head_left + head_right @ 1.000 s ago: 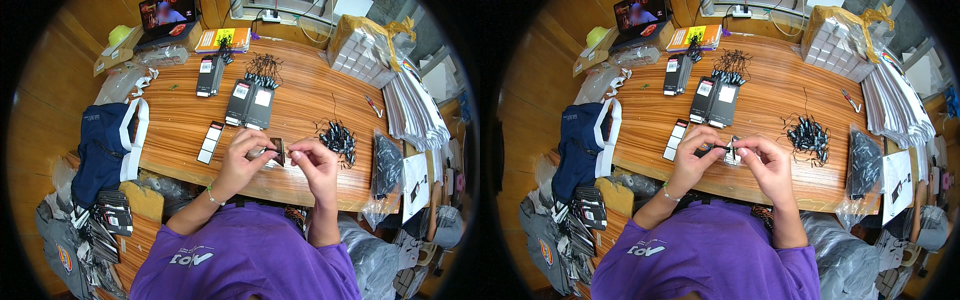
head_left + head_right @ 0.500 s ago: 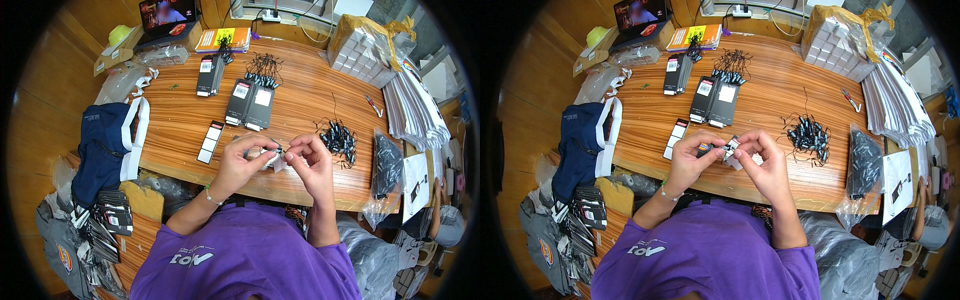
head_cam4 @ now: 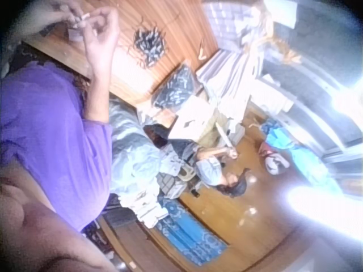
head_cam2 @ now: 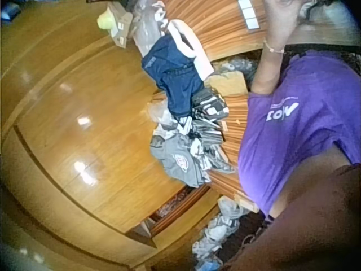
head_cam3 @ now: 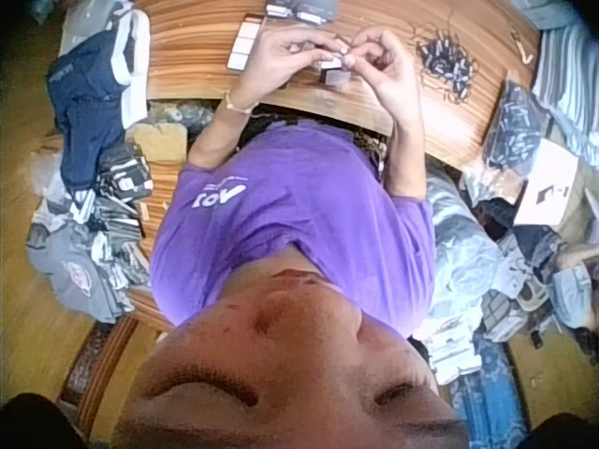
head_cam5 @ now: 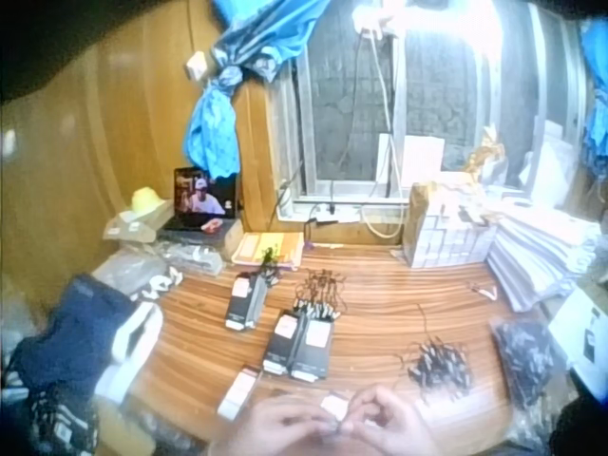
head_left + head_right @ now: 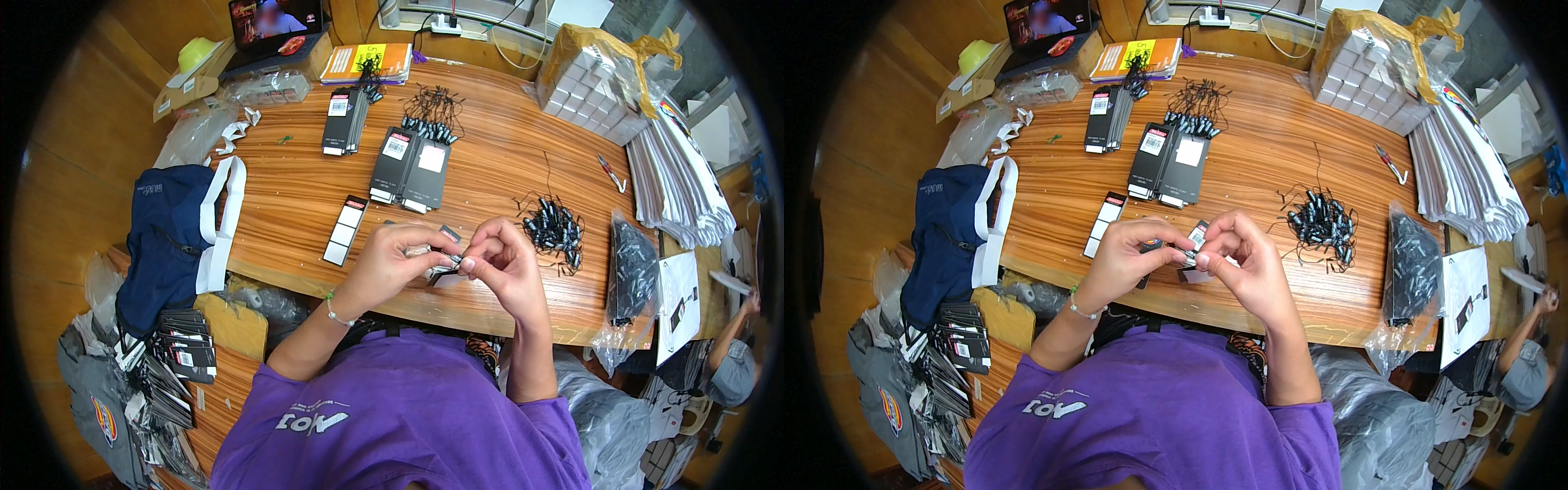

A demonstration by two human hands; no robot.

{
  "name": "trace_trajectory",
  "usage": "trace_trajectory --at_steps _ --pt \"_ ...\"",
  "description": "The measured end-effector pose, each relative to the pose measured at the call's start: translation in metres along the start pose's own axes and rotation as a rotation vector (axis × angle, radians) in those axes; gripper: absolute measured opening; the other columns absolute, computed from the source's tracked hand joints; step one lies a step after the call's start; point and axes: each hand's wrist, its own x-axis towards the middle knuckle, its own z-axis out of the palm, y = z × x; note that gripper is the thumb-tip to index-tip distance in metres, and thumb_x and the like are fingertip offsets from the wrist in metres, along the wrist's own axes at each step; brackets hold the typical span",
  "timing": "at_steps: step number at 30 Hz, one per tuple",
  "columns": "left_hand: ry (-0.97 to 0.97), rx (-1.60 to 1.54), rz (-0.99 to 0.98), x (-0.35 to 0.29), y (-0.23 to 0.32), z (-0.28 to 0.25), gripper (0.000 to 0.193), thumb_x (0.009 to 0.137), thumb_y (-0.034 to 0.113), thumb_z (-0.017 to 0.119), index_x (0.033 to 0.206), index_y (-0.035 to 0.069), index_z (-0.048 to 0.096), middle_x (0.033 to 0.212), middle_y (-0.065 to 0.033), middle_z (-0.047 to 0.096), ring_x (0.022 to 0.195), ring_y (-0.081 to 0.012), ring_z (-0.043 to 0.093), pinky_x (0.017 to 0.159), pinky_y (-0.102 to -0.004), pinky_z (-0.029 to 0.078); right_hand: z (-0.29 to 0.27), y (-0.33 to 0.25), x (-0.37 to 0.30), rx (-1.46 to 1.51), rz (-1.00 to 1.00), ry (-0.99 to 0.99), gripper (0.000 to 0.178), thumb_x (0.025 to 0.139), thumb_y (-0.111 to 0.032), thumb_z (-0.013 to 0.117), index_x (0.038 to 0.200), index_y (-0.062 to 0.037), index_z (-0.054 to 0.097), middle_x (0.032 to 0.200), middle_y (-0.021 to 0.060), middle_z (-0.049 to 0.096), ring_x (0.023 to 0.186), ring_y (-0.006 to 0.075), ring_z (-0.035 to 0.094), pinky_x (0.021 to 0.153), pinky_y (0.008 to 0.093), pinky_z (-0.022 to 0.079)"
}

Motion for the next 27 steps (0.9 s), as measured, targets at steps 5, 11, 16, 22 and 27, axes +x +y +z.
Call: trace_trajectory --at_steps 5,11,16,22,27 --pt "-0.036 -0.071 -0.039 -0.001 -0.002 -0.002 0.015 0.076 0.002 0.065 0.091 0.001 0.068 0.090 -0.0089 0.067 0.084 -0.0132 0.062 0.074 -0.0251 0.048 -0.007 0.013 0.004 0.111 0.013 -0.080 0.020 0.077 0.000 0.067 0.091 -0.0028 0.052 0.078 0.0039 0.061 0.074 0.0078 0.058 0.066 0.0208 0.045" --pt "-0.044 -0.114 -0.060 0.000 0.002 -0.002 0.013 0.077 0.002 0.066 0.089 0.000 0.068 0.088 -0.0074 0.067 0.082 -0.0108 0.061 0.073 -0.0231 0.048 -0.004 0.020 0.003 0.108 -0.067 -0.048 0.014 0.077 -0.002 0.068 0.084 -0.0025 0.056 0.078 0.0041 0.062 0.074 0.0084 0.058 0.065 0.0211 0.045" --pt "-0.028 -0.155 -0.078 0.000 0.000 -0.001 0.012 0.077 0.002 0.066 0.089 -0.001 0.067 0.089 -0.0073 0.067 0.082 -0.0107 0.061 0.073 -0.0228 0.048 -0.003 0.024 0.003 0.112 -0.066 -0.021 0.012 0.078 -0.004 0.068 0.082 -0.0019 0.057 0.079 0.0039 0.062 0.073 0.0085 0.058 0.066 0.0210 0.045" --pt "-0.023 -0.201 -0.018 -0.001 -0.003 0.003 0.012 0.079 0.001 0.064 0.090 -0.001 0.067 0.087 -0.0058 0.067 0.080 -0.0096 0.060 0.071 -0.0218 0.048 -0.004 0.026 0.001 0.083 -0.117 -0.012 0.011 0.079 -0.004 0.067 0.084 -0.0009 0.059 0.082 0.0045 0.062 0.076 0.0089 0.058 0.068 0.0214 0.045" --pt "0.021 -0.248 -0.140 0.001 0.001 0.002 0.015 0.077 -0.006 0.063 0.092 -0.003 0.065 0.088 -0.0097 0.066 0.082 -0.0128 0.062 0.075 -0.0241 0.051 0.000 0.017 0.002 0.112 -0.081 0.017 0.012 0.081 -0.007 0.065 0.089 0.0003 0.060 0.085 0.0053 0.063 0.079 0.0103 0.058 0.072 0.0230 0.046"
